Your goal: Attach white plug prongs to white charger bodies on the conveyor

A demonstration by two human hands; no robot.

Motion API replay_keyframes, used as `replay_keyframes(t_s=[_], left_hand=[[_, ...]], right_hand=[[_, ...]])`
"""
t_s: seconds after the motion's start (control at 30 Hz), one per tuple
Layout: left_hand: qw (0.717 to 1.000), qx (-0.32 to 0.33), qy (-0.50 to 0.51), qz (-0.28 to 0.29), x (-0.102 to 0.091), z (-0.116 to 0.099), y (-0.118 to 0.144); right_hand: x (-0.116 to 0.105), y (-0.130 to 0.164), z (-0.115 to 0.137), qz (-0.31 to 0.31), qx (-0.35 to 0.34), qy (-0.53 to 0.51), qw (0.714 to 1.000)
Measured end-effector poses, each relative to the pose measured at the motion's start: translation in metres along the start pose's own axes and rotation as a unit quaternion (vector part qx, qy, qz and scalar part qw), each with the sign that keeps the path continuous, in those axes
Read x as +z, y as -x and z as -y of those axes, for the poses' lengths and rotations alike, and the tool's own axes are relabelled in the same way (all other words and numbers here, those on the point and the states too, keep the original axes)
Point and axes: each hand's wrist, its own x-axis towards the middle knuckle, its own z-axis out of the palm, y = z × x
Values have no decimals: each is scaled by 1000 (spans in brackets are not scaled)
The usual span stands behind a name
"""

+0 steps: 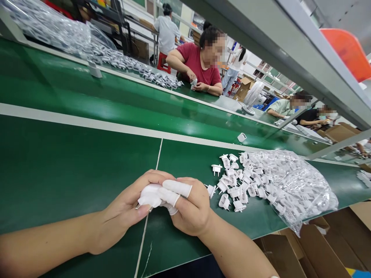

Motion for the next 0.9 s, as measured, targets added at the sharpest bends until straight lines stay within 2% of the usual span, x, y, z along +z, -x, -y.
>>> replay_keyframes(t_s=[0.13, 0.27, 0.37, 0.53, 0.63, 0.73, 0.8, 0.9], left_hand=[[999, -38, -24, -7, -4, 8, -4], [992, -121, -46, -1, -10, 20, -7], [990, -140, -32, 1, -14, 30, -8], [987, -155, -19, -27, -12, 39, -12], [980, -175, -62, -77, -12, 44, -20], [949, -209, -163, -173, -27, 50, -35], [917, -237, -231, -224, -48, 52, -51], [854, -291, -346, -257, -90, 51, -81]], right_hand=[[-1, -8, -4, 38, 26, -20, 999], [4, -8, -13, 65, 93, -85, 990], [8, -4, -20, 65, 132, -120, 982], [15, 8, -30, 74, 181, -148, 970], [22, 16, -36, 67, 259, -168, 949], [30, 22, -39, 75, 321, -171, 928], [33, 23, -39, 101, 331, -170, 923], [36, 23, -37, 138, 327, -170, 919]])
